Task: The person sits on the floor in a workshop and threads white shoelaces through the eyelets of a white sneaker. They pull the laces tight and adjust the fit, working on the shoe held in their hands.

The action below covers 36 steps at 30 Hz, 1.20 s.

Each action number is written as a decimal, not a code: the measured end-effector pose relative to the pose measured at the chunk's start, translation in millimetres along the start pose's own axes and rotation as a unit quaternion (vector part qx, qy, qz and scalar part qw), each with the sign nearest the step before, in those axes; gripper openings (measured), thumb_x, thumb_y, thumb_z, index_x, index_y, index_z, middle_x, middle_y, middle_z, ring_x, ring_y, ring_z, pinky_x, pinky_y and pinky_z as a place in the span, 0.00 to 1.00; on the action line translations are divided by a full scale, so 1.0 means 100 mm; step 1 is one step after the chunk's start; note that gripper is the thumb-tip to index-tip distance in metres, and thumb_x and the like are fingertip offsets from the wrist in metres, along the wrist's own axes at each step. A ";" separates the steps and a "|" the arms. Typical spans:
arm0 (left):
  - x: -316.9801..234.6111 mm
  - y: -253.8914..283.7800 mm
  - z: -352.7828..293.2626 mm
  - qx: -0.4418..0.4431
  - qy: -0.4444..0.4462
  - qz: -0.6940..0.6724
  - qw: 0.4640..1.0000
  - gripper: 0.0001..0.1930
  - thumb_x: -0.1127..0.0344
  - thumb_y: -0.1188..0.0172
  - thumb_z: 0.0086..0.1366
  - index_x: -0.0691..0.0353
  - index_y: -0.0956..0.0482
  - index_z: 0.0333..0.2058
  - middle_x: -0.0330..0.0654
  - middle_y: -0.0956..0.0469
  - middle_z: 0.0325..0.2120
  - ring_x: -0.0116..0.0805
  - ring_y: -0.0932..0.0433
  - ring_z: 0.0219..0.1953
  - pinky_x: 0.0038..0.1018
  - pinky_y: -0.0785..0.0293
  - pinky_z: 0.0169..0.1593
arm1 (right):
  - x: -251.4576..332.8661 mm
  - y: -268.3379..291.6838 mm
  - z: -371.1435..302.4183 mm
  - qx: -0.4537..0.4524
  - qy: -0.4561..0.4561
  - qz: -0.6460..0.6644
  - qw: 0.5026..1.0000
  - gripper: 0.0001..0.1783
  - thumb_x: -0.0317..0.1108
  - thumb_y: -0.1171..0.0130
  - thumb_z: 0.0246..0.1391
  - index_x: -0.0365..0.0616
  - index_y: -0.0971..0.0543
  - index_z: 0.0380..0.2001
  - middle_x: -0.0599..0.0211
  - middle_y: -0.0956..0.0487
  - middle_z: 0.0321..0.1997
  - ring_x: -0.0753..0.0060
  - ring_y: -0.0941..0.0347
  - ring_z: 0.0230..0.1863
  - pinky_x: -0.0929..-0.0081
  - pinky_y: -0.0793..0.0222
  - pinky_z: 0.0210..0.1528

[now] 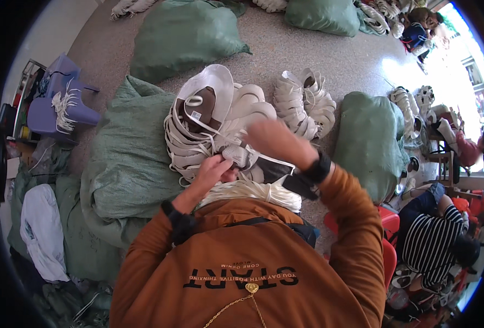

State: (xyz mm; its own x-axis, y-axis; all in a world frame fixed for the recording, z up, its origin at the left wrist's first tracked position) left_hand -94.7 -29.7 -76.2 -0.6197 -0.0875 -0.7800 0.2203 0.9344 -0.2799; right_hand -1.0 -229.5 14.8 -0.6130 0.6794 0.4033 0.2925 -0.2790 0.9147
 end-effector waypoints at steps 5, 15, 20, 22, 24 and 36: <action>-0.37 0.05 -0.20 -0.179 -0.347 0.530 0.753 0.13 0.67 0.34 0.60 0.61 0.21 0.43 0.41 0.22 0.35 0.37 0.22 0.38 0.34 0.24 0.44 | -0.03 -0.71 -0.62 -0.006 -0.135 0.309 0.942 0.20 0.43 0.45 0.65 0.36 0.22 0.27 0.53 0.21 0.24 0.54 0.24 0.26 0.62 0.28 0.32; -0.73 -0.02 0.23 -0.093 -0.480 0.653 0.578 0.08 0.72 0.36 0.58 0.59 0.19 0.38 0.38 0.24 0.33 0.40 0.24 0.41 0.47 0.40 0.67 | 0.03 -0.86 -0.83 -0.064 -0.244 0.560 0.789 0.14 0.37 0.47 0.68 0.39 0.22 0.31 0.74 0.22 0.27 0.84 0.29 0.29 0.81 0.31 0.32; -0.80 0.26 0.26 -0.066 -0.474 0.624 0.617 0.06 0.73 0.38 0.60 0.60 0.19 0.37 0.42 0.22 0.30 0.44 0.22 0.37 0.41 0.29 0.56 | -0.02 -0.70 -0.97 -0.092 -0.207 0.606 0.762 0.13 0.35 0.46 0.66 0.37 0.19 0.34 0.73 0.20 0.30 0.82 0.26 0.33 0.81 0.28 0.38; -0.88 0.44 0.23 -0.081 -0.459 0.630 0.621 0.05 0.73 0.39 0.61 0.61 0.19 0.36 0.43 0.21 0.30 0.46 0.22 0.37 0.36 0.26 0.46 | -0.01 -0.44 -1.04 -0.137 -0.204 0.677 0.694 0.13 0.33 0.48 0.65 0.36 0.19 0.34 0.59 0.19 0.45 0.75 0.24 0.44 0.75 0.27 0.51; -1.06 0.61 0.13 -0.121 -0.428 0.661 0.605 0.06 0.74 0.40 0.61 0.61 0.20 0.37 0.43 0.22 0.31 0.46 0.23 0.36 0.36 0.27 0.45 | -0.07 -0.19 -1.16 -0.190 -0.151 0.729 0.641 0.13 0.32 0.51 0.64 0.40 0.21 0.29 0.52 0.21 0.54 0.65 0.24 0.54 0.65 0.30 0.61; -0.52 -0.29 0.03 -0.002 -0.301 0.473 0.828 0.08 0.69 0.41 0.67 0.68 0.20 0.40 0.52 0.19 0.31 0.45 0.20 0.27 0.36 0.26 0.32 | -1.12 0.20 -2.57 -0.417 -0.008 0.827 0.377 0.17 0.43 0.54 0.73 0.44 0.29 0.31 0.69 0.29 0.30 0.68 0.29 0.39 0.61 0.31 0.57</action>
State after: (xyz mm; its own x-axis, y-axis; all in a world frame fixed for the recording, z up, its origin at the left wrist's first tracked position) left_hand -66.9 -52.9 -29.4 0.3177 0.5287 -0.7871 0.3893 0.6842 0.6167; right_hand -114.6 -485.7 -4.9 -0.0915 -0.8897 0.4473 -0.0722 -0.4420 -0.8941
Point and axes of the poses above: each hand's wrist, its own z-axis towards the middle knuckle, its own y-axis out of the back of the hand, x = y × z, the point moved 2 cm from there along z, towards the middle knuckle
